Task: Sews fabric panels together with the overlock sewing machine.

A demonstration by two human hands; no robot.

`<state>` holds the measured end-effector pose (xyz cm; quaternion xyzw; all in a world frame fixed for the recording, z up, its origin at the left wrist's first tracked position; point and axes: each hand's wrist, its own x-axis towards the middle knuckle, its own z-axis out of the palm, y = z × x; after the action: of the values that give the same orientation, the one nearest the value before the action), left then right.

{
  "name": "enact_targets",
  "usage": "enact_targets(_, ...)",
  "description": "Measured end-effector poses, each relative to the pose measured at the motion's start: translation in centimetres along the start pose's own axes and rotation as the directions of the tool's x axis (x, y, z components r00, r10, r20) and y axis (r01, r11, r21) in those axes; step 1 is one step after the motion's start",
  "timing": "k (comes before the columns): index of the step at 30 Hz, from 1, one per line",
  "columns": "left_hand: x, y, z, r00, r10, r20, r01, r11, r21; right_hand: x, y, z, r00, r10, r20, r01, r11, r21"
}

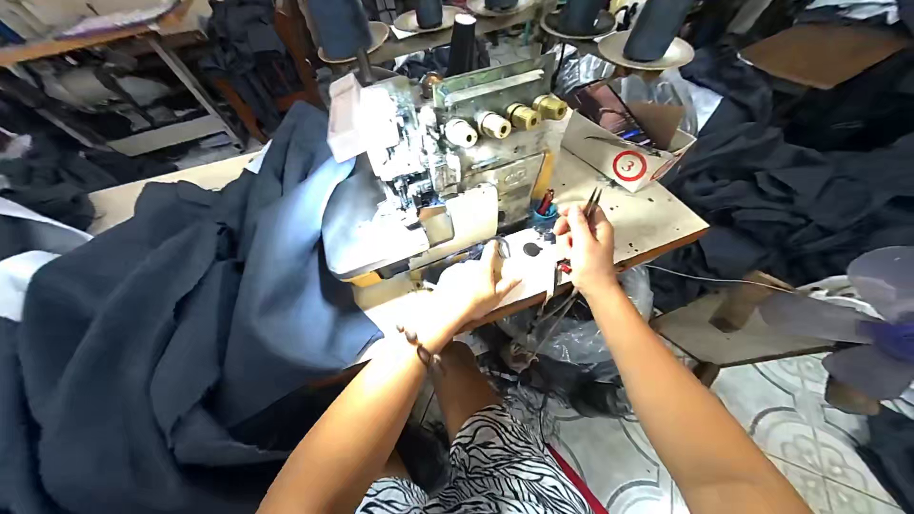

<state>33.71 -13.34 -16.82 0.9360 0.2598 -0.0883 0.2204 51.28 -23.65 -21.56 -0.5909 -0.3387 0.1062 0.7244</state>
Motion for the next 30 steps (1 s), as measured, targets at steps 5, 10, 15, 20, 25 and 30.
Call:
enact_targets(5,1.8,0.4,-0.2,0.996,-0.032,0.083,0.038,0.997,-0.07,0.0,0.2,0.4,0.994,-0.078,0.07,0.086,0.99,-0.108)
enact_targets(10,-1.4,-1.1,1.4,0.995,-0.023,-0.101,0.026,0.999,0.027,-0.4,-0.2,0.3,0.993,-0.093,0.075,0.102,0.987,-0.127)
enact_targets(15,-1.5,-0.9,0.1,0.987,-0.162,0.01,0.157,0.972,0.173,-0.4,-0.2,0.7,0.993,-0.097,0.07,0.105,0.987,-0.121)
enact_targets(20,-0.1,-0.7,-2.2,0.954,-0.152,0.258,0.21,0.953,-0.217,-0.4,0.0,0.8,0.994,-0.092,0.067,0.099,0.99,-0.1)
enact_targets(25,0.5,-0.9,-1.3,0.983,-0.085,0.16,0.089,0.996,-0.016,-0.3,0.2,0.5,0.992,-0.102,0.08,0.109,0.989,-0.099)
enact_targets(30,-8.8,-4.2,1.8,0.644,0.366,-0.672,-0.25,0.931,0.267,-0.5,0.5,0.3,0.988,-0.132,0.079,0.136,0.99,-0.041)
